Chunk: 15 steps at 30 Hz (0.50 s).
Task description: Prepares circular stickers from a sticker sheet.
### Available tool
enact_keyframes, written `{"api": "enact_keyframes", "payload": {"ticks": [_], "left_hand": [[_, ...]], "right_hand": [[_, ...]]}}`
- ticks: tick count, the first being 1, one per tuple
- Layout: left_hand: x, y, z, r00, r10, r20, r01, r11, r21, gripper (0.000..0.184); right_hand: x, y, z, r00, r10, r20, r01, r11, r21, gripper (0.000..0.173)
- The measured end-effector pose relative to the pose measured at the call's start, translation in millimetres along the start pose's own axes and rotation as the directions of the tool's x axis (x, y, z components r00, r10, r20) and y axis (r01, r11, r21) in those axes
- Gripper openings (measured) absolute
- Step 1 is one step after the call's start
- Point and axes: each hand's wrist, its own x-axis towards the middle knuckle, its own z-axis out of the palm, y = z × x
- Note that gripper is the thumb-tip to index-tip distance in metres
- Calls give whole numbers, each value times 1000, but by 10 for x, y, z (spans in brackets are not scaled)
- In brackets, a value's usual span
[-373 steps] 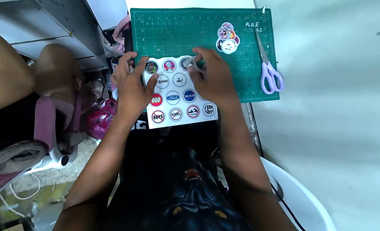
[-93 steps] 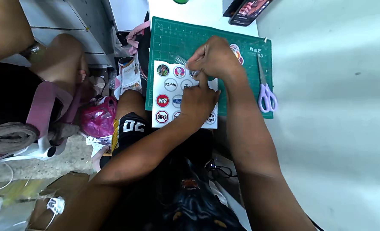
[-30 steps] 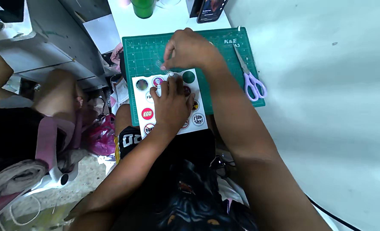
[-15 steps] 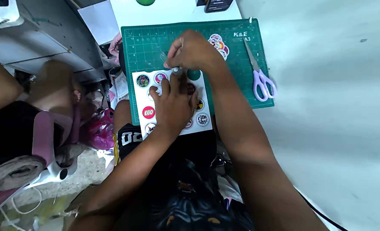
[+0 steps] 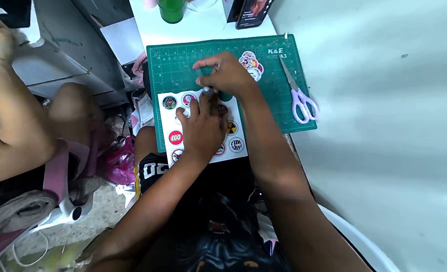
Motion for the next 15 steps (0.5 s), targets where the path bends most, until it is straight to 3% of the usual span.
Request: {"api": "enact_keyframes", "payload": {"ticks": [2,5,9,15], "left_hand": [[4,-1,4,1000,2,4,-2,1000,-4,60],[8,-5,16,1000,13,-22,-13,1000,-6,59],[9,1,14,1000,12,-28,-12,1000,-3,59],[3,6,-5,1000,-3,-13,3,1000,29,58]], "right_hand": [[18,2,-4,998,-70,11,70,996,-49,32],[67,27,-98,969,-203,142,223,964,-142,14],[132,15,-221,904,-318,286,397,872,-287,16],[147,22,-251,890,-335,308,438,815,-379,21]]}}
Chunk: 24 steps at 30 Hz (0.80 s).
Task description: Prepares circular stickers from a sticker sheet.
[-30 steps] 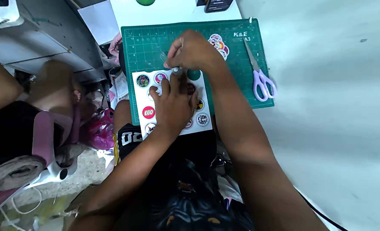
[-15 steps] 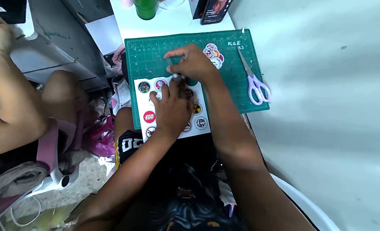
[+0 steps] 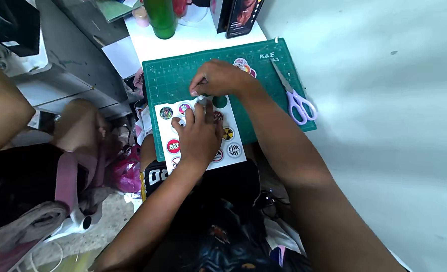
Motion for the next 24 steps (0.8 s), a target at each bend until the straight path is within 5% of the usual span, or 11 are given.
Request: {"api": "enact_keyframes", "payload": {"ticks": [11,24], "left_hand": [[1,12,-15,999,-3,40,2,1000,19,61],[13,-112,-38,997,72,22,-71,996,-45,62]], "right_hand": [[-194,61,138,982,126,-144,-120,992,49,25],[-441,-93,278,849,463,-254,-398,878,267,26]]}}
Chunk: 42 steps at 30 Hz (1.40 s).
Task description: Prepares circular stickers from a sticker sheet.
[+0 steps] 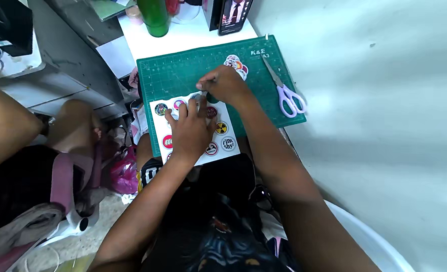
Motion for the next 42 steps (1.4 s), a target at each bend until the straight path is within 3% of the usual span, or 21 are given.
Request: {"api": "enact_keyframes", "payload": {"ticks": [4,9,12,16,19,24,32,42], "left_hand": [[2,-159,-61,996,91,9,-91,996,-23,58],[95,-413,-159,979,174,-110,-188,973,-135,43],[269,-527,-159,986,86,-143,-117,966,-231,42],[422,-484,-221,997,-59,-39,43,947,-318,27],[469,-478,-218,998,-64,-24,51,935,-352,31],[467,-542,-186,999,6,-53,-20,966,-257,33],[562,-637,-327,996,2,93,8,995,-103,50],[537,-649,-279,996,-26,80,35,994,-102,51]], "right_hand": [[16,6,-19,1000,3,27,-4,1000,18,25],[-1,6,7,1000,-12,2,12,1000,-2,26],[-6,18,15,1000,-28,-7,27,999,-20,26],[6,52,13,998,-64,4,64,998,-5,27],[19,79,20,997,-81,10,81,997,-4,27],[7,97,38,996,-84,-5,84,996,4,26],[-90,58,55,998,-43,-41,42,999,-20,28],[-372,7,185,979,72,-193,-77,997,-22,32]]}}
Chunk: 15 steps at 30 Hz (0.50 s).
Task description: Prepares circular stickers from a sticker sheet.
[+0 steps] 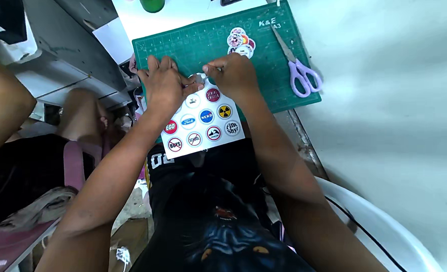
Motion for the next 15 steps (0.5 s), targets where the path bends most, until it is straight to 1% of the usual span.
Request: {"api": "enact_keyframes", "payload": {"ticks": [4,9,11,15], "left_hand": [[1,-8,-3,1000,11,-2,-11,1000,-3,54],[1,-18,-39,999,35,12,-35,999,9,54],[7,-26,-43,998,48,36,-48,999,15,53],[19,-47,-84,993,59,98,-65,996,64,60]], "right_hand": [[-132,-78,35,994,97,-55,-97,995,12,31],[-266,-101,69,986,149,-82,-149,989,7,31],[-308,-116,80,983,151,-103,-153,988,-10,30],[-419,-133,92,986,108,-126,-113,993,-39,28]]}}
